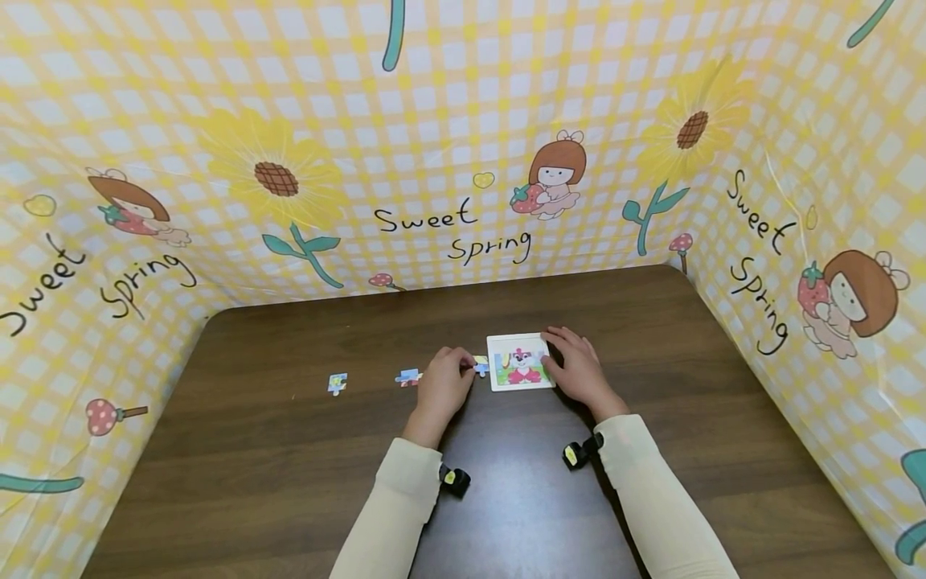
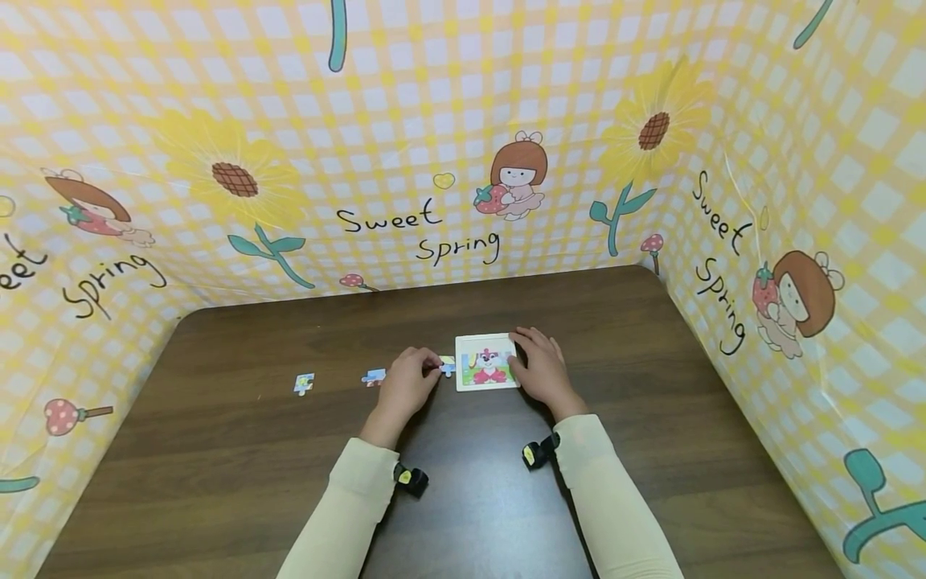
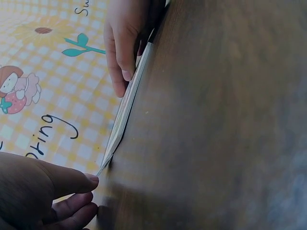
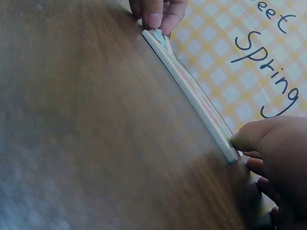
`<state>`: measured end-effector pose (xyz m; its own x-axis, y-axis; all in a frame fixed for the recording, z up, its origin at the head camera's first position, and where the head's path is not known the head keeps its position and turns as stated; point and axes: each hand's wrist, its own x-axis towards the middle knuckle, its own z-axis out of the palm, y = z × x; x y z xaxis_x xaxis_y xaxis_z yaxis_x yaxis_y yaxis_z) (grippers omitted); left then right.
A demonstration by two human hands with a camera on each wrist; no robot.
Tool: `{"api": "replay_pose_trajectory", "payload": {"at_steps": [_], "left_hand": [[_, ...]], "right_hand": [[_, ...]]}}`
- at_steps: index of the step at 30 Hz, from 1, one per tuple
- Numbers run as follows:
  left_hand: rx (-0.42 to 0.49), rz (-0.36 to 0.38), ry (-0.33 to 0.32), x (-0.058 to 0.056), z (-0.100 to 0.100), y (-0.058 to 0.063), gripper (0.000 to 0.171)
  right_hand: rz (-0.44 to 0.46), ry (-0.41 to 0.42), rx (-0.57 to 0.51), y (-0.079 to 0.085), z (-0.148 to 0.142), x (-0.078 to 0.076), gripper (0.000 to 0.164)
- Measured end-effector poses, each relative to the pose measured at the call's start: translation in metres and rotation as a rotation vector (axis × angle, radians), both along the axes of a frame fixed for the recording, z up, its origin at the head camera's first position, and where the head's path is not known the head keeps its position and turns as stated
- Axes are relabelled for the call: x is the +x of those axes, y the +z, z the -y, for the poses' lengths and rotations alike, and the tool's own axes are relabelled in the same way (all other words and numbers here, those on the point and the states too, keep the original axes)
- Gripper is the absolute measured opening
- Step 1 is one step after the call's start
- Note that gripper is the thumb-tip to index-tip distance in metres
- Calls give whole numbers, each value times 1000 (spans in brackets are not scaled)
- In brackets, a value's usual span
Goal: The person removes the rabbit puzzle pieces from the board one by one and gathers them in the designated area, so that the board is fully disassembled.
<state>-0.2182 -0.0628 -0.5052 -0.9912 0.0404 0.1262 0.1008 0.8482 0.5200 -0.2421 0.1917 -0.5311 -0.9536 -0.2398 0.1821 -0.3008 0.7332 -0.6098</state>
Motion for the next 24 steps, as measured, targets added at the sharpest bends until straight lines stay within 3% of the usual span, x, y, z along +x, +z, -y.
{"api": "replay_pose_trajectory", "payload": {"at_steps": [24], "left_hand": [[70, 13, -39, -2, -3, 7, 13]], "right_hand": [[-12, 6, -6, 0, -1, 0, 47]]}}
